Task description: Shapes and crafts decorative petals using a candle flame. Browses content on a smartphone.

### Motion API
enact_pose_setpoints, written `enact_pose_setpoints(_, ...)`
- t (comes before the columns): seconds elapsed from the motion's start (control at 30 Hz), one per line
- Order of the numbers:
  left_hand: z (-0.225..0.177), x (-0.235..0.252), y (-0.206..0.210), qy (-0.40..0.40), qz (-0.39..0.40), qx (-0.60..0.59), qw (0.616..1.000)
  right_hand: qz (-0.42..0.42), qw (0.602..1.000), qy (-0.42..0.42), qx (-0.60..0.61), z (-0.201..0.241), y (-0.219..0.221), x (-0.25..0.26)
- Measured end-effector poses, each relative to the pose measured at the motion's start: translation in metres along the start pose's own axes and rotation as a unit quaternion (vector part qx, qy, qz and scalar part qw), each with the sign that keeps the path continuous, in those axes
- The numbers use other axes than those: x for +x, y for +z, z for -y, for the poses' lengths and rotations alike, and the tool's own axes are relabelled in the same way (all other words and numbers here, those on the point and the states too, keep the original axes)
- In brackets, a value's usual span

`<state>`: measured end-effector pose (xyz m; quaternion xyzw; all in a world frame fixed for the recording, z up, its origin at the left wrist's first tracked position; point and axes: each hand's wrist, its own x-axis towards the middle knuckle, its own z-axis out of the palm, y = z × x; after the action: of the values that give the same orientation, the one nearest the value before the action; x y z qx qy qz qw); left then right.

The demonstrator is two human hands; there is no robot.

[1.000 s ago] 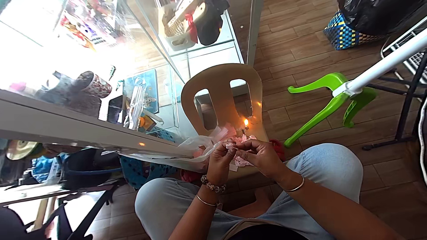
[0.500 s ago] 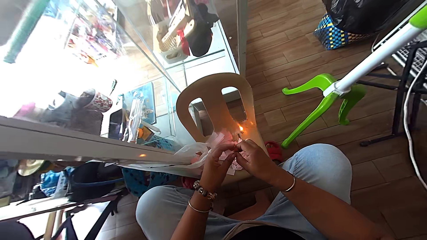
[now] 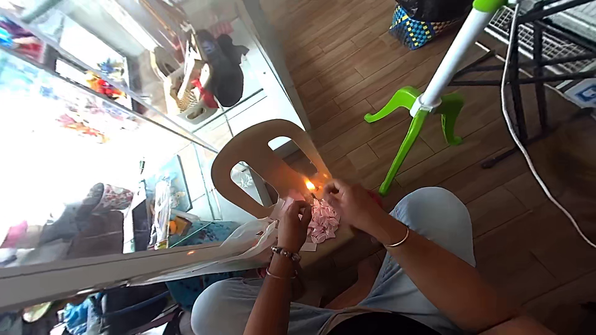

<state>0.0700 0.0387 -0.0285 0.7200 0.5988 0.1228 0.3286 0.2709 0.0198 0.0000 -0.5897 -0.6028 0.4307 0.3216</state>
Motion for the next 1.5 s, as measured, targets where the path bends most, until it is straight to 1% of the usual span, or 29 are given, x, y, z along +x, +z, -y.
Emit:
enact_pose_setpoints(0.1, 0.018, 0.03, 0.02, -0.063, 0.007, -0.004, 0.998, -0.142, 0.989, -0.037, 0.035, -0.004, -0.016, 0.001)
enact_pose_setpoints(0.13, 0.023, 0.039, 0.026, -0.089, 0.005, -0.01, 0.996, -0.17, 0.984, -0.036, 0.049, -0.002, -0.02, 0.0)
enact_pose_setpoints(0.2, 0.031, 0.054, 0.037, -0.125, 0.002, -0.018, 0.992, -0.194, 0.977, -0.03, 0.082, 0.001, -0.025, -0.001)
enact_pose_setpoints(0.3, 0.039, 0.068, 0.046, -0.142, 0.001, -0.025, 0.99, -0.197, 0.973, -0.025, 0.121, 0.002, -0.027, 0.0)
enact_pose_setpoints(0.5, 0.043, 0.083, 0.058, -0.153, -0.001, 0.006, 0.988, -0.179, 0.971, -0.011, 0.161, 0.007, -0.029, 0.001)
enact_pose_setpoints(0.63, 0.039, 0.09, 0.06, -0.166, 0.002, 0.017, 0.986, -0.171, 0.971, -0.013, 0.169, 0.008, -0.03, 0.001)
enact_pose_setpoints(0.8, 0.037, 0.096, 0.061, -0.154, -0.006, 0.056, 0.986, -0.173, 0.969, -0.021, 0.174, 0.006, -0.027, 0.002)
enact_pose_setpoints(0.97, 0.033, 0.098, 0.063, -0.164, -0.002, 0.066, 0.984, -0.165, 0.968, -0.016, 0.187, 0.007, -0.028, 0.001)
enact_pose_setpoints(1.2, 0.033, 0.098, 0.066, -0.161, -0.018, 0.062, 0.985, -0.158, 0.968, -0.022, 0.193, 0.008, -0.026, 0.002)
enact_pose_setpoints(1.33, 0.029, 0.096, 0.069, -0.177, -0.031, 0.028, 0.983, -0.157, 0.968, -0.02, 0.194, 0.008, -0.026, 0.002)
enact_pose_setpoints(1.5, 0.027, 0.096, 0.073, -0.183, -0.047, 0.015, 0.982, -0.158, 0.969, -0.021, 0.187, 0.009, -0.026, 0.002)
